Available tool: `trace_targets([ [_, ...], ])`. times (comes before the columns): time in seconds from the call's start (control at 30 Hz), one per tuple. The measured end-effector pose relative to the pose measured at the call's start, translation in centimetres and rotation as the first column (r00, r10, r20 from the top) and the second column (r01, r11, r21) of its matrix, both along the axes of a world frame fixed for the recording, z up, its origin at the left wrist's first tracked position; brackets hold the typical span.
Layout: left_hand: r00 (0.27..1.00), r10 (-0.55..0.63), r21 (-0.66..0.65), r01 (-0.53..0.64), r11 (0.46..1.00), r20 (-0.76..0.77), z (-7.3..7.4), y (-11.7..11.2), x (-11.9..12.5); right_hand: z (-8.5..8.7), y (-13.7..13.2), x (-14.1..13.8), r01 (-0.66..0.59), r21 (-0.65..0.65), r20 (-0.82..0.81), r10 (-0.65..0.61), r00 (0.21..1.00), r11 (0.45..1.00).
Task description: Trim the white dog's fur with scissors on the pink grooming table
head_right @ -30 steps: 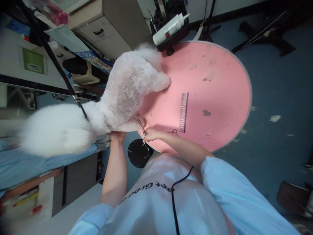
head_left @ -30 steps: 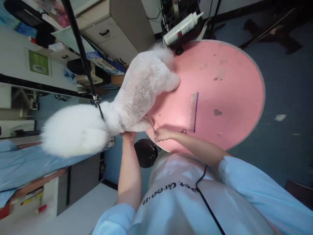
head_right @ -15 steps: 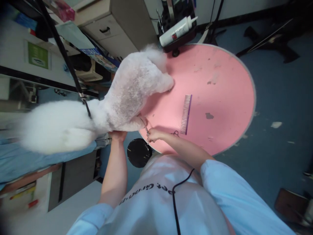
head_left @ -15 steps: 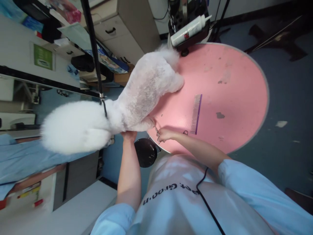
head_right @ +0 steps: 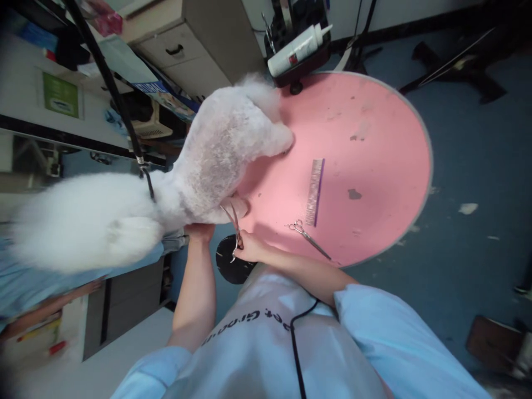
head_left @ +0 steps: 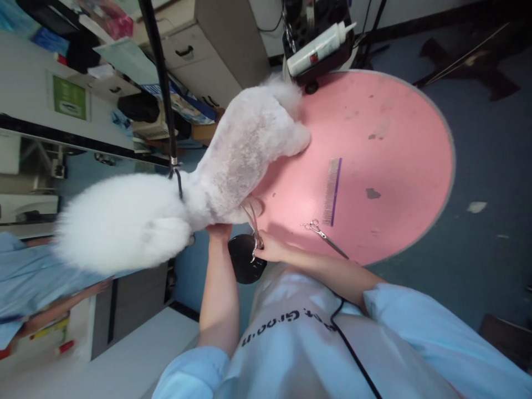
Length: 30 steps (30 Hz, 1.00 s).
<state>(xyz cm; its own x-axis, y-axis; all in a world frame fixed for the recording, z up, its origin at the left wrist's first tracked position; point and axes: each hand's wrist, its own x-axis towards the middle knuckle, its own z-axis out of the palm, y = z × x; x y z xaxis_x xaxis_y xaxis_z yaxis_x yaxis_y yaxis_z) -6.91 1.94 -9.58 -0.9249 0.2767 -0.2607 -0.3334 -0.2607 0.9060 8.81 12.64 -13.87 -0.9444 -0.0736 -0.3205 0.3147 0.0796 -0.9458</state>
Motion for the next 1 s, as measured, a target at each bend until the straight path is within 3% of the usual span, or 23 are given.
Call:
trace_targets([
  [0.2,0.999,0.001,-0.095,-0.004,0.995,-0.035,-0.4,-0.5,0.1,-0.8,-2.9,-0.4,0.085,-0.116,-0.005,-0.087,0.996,0.990],
  [0.47,0.991,-0.078,-0.263,0.047,0.964,-0.108,-0.4,-0.4,0.0,-0.6,-3.2,-0.3,0.108,-0.119,0.003,-0.108,0.994,0.987],
  [0.57,0.990,-0.101,-0.255,0.073,0.964,-0.098,-0.1,0.0,0.1,-0.5,-3.5,-0.5,0.102,-0.130,0.018,-0.100,0.995,0.986],
  [0.7,0.993,-0.077,-0.221,0.056,0.974,-0.089,-0.2,0.1,0.0,-0.5,-0.9,0.0,0.115,-0.088,0.021,-0.113,0.993,0.990],
  [0.77,0.991,-0.075,-0.318,0.036,0.947,-0.113,-0.7,-0.1,-0.3,-0.7,2.8,0.9,0.103,0.072,0.045,-0.106,0.993,0.992],
  [0.8,0.989,-0.077,-0.381,0.024,0.924,-0.123,-1.1,-0.3,-0.4,-0.8,5.2,1.4,0.055,0.218,0.096,-0.077,0.992,0.975],
  [0.83,0.989,-0.077,-0.441,0.013,0.897,-0.128,-1.8,-0.6,-0.5,-1.0,7.7,2.0,0.010,0.390,0.163,-0.079,0.983,0.921],
  [0.9,0.990,-0.065,-0.528,-0.012,0.849,-0.127,-3.5,-1.3,-0.5,-1.3,12.5,3.1,-0.089,0.666,0.284,-0.141,0.948,0.741],
  [0.93,0.991,-0.059,-0.567,-0.021,0.824,-0.121,-4.6,-1.7,-0.3,-1.5,14.6,3.7,-0.133,0.747,0.329,-0.188,0.925,0.652],
  [1.0,0.992,-0.054,-0.675,-0.039,0.737,-0.115,-7.0,-2.3,0.6,-1.6,17.5,4.5,-0.222,0.802,0.410,-0.241,0.880,0.554],
])
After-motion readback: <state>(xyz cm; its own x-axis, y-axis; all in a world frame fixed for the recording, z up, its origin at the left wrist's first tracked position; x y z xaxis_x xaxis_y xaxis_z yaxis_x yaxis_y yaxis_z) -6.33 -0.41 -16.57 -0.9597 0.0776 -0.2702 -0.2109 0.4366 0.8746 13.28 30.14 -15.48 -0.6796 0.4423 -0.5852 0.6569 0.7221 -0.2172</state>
